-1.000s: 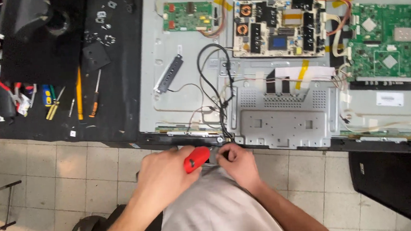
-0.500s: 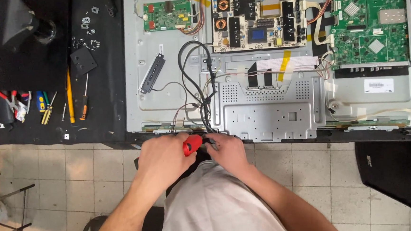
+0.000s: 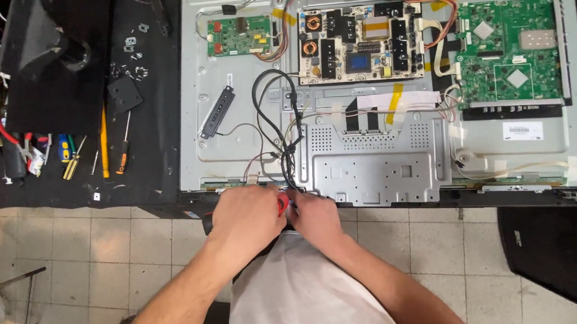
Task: Repairing a television by connecting internal cables and fastening components with an electric screwdriver
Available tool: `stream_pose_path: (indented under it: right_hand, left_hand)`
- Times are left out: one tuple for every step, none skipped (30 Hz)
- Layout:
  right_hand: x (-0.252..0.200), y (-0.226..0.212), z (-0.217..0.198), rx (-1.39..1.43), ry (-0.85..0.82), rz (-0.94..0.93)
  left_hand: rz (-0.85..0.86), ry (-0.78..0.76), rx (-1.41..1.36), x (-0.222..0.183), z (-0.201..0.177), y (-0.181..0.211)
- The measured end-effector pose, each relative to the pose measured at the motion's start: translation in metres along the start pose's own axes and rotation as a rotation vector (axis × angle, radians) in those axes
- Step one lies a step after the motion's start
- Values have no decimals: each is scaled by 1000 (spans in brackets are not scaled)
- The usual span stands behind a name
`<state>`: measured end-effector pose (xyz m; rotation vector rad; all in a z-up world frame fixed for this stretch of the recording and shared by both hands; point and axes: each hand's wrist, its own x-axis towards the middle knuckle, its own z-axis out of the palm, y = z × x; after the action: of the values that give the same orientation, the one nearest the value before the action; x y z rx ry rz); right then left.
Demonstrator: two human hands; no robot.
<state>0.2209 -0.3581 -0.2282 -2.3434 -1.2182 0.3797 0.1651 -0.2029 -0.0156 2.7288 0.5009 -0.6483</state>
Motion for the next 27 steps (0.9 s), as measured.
stream_pose_path:
  right_hand:
    - [1,1,1,-1,1,5]
    - [2,1,3,-38,-27,-9]
    - [5,1,4,-75,-54,-27]
    - [6,1,5,-76,-51,-26]
    - [8,1,6,-113,-50,-37]
    - [9,1,7,-150,-49,-47]
    - [10,4,12,-152,-49,-50]
    - [10,8,16,-150,-52,-56]
    - [11,11,20,-148,-55,-62]
    - [13,8,15,-149,-56,-64]
    - [15,6,10,-153,-41,-80]
    - [16,3,4,-157,-25,-95]
    - [17,1,0,-158,-26,-100]
    - [17,-2,-4,-190,-32,-101]
    - [17,-5,-9,-221,-39,-102]
    - [17,0,-2,-221,-40,-105]
    - [17,6,6,-175,-39,-115]
    - [16,12,13,-128,-38,-125]
    - [16,11,12,-130,-38,-127]
    - [17,11,11,-132,-39,-125]
    - [16,10,10,-133,-39,-123]
    - [18,9,6,-134,-39,-125]
    - [18,7,3,-119,-40,-124]
    - [18,5,0,-105,-40,-123]
    - [18,6,-1,-106,-41,-124]
    - [18,7,-2,-99,-45,-131]
    - [18,7,-3,-93,-49,-138]
  left_hand:
    - [5,-1,0,1,1,0]
    - [6,-11,-3,1,1,0]
    - [4,-17,-5,2,1,0]
    - [7,-15,-5,3,4,-1]
    - [14,-9,-5,3,6,-2]
    - [21,-3,-5,4,8,-3]
    - [19,0,-7,4,8,-3]
    - [32,4,-4,4,8,-4]
    - [45,7,0,4,8,-5]
    - [44,8,-1,4,6,-6]
    - [45,-11,-21,4,4,-6]
    - [47,-31,-42,4,3,-7]
    - [43,-28,-44,3,2,-7]
    - [41,-29,-42,2,1,-6]
    - [39,-32,-41,1,1,-6]
    - [36,-31,-43,1,1,-6]
    - [35,-31,-37,2,2,-7]
    - [34,-30,-30,2,2,-7]
    - [33,-28,-32,2,1,-7]
    - [30,-26,-39,2,-1,-7]
    - [29,-25,-45,2,-2,-6]
    - [27,-23,-46,3,-6,-6]
    - [23,-42,-50,2,-8,-5]
    - [19,-60,-55,2,-11,-4]
    - [19,-59,-57,2,-10,-4]
    - [20,-55,-46,2,-9,-4]
    - [20,-51,-36,1,-9,-4]
